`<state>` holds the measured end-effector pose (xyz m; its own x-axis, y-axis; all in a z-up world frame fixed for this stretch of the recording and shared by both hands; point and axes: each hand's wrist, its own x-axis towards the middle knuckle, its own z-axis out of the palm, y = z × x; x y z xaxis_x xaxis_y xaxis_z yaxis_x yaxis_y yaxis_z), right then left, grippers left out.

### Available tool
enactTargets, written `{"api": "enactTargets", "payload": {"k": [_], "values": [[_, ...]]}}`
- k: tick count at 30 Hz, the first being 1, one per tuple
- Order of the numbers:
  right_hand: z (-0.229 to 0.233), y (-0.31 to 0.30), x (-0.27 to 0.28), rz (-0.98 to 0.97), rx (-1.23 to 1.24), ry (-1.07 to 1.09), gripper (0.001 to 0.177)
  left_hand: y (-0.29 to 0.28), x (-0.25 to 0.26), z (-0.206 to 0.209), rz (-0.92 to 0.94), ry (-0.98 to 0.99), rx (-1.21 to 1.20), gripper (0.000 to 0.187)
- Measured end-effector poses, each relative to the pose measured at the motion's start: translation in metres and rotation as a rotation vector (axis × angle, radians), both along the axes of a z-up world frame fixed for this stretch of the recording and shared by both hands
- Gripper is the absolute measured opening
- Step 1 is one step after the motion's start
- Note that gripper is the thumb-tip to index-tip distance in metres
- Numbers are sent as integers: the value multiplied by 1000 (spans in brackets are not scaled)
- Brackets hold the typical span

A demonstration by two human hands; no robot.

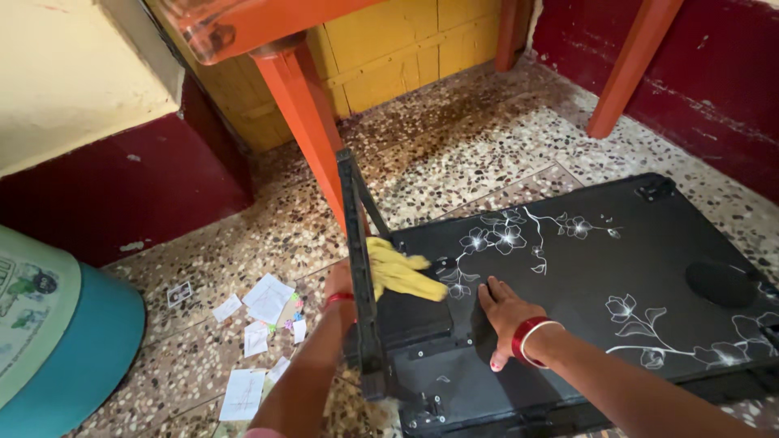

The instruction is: The person wipes the underside of a black table with a yellow cloth, then attaches a metal leg to the table using a screwdriver. The person continues to secure the leg by tightening screws.

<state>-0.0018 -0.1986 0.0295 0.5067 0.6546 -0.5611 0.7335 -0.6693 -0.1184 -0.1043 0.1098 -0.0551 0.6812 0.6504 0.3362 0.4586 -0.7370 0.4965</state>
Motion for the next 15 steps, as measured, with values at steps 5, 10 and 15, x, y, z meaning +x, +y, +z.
{"api": "enactTargets", "payload": {"k": [5,10,15], "values": [[4,4,-1,1,-26,5,143,7,34,-28,43,-198,-33,56],[-2,3,2,23,0,1,145,-20,70,-33,130,-39,6,86],[-2,4,3,17,0,-9,144,-14,63,-8,132,270,-189,70]]}}
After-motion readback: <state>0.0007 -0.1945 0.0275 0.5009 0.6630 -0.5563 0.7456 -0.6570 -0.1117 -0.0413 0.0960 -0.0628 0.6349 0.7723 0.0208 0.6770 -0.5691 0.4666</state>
